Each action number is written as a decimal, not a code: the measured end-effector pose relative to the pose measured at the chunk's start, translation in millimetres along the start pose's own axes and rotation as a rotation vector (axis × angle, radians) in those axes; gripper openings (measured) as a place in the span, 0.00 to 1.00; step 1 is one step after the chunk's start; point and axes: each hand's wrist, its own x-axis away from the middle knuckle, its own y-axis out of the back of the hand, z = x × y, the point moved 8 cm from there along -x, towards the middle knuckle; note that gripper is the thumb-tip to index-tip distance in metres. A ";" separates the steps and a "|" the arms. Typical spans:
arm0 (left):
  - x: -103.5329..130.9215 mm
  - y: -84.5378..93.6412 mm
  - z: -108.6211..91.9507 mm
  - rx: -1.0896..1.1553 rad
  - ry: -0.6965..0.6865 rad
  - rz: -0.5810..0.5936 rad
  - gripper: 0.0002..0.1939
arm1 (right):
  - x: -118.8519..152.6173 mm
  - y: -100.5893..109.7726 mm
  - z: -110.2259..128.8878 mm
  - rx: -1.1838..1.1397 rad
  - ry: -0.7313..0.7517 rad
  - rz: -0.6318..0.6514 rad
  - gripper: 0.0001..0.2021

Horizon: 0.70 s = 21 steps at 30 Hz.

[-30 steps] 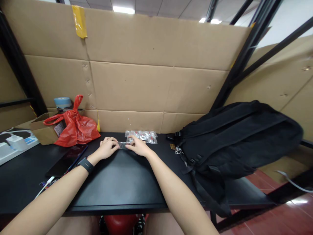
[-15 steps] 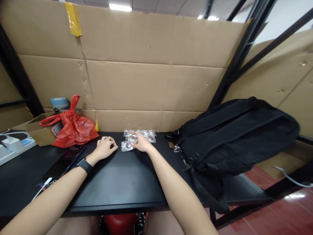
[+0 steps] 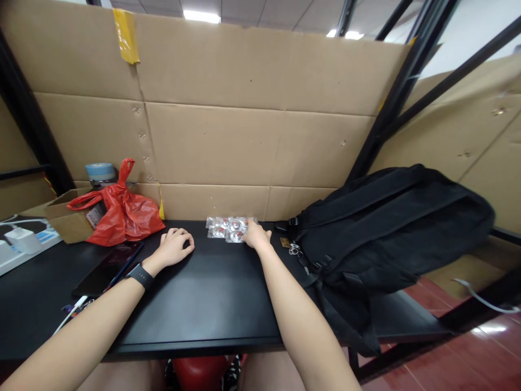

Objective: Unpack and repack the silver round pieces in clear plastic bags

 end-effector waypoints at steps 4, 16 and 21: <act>-0.3 -2.1 8.5 -0.057 0.060 0.005 0.12 | 4.3 -2.0 4.4 0.008 -0.025 0.024 0.23; 7.4 -16.0 18.5 -0.059 0.054 0.124 0.29 | 17.7 9.5 -3.3 -0.017 -0.061 -0.081 0.14; 14.0 -15.3 19.4 -0.076 0.065 0.104 0.28 | 43.5 16.2 -8.8 0.078 -0.101 -0.274 0.17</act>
